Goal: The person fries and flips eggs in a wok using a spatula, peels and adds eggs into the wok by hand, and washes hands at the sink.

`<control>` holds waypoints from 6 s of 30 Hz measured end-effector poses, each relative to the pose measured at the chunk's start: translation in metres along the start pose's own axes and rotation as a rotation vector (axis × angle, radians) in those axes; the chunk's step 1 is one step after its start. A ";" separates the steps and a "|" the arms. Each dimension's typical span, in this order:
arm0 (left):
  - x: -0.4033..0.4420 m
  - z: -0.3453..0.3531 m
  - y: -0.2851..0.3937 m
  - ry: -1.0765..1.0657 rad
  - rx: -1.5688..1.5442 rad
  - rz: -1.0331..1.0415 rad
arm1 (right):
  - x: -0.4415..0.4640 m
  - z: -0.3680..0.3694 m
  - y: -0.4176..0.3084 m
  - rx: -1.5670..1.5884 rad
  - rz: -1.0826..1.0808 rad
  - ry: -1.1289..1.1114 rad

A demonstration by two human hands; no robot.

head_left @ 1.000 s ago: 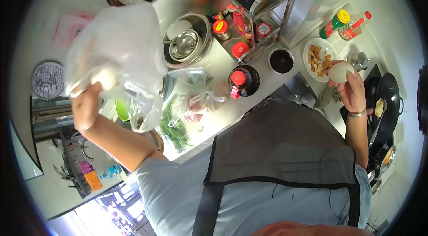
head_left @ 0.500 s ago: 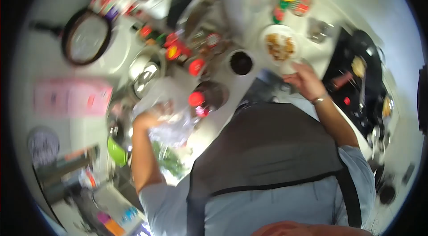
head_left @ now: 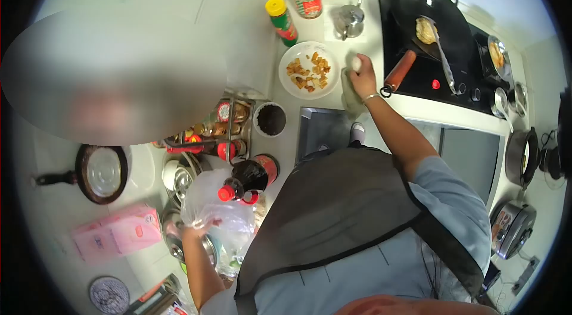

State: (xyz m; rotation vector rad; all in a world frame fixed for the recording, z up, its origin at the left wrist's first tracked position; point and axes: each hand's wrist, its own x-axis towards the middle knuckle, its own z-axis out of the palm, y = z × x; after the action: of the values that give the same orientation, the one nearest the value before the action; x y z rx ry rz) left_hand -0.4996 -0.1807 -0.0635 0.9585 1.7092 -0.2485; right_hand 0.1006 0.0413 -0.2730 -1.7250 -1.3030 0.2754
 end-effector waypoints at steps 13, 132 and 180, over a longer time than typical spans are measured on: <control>-0.141 0.009 0.166 -0.420 0.362 0.122 | 0.008 -0.010 0.005 -0.164 -0.175 -0.036; 0.251 0.252 0.471 0.749 0.314 0.948 | 0.166 -0.424 -0.062 -1.025 0.096 -0.676; 0.217 0.267 0.468 0.652 0.184 1.143 | 0.264 -0.411 -0.092 -1.093 0.228 -1.073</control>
State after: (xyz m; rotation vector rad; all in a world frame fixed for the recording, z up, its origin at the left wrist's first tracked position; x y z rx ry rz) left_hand 0.0035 0.0653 -0.2156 2.1408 1.4025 0.7411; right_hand 0.4171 0.0476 0.1102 -2.8310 -2.2715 0.7991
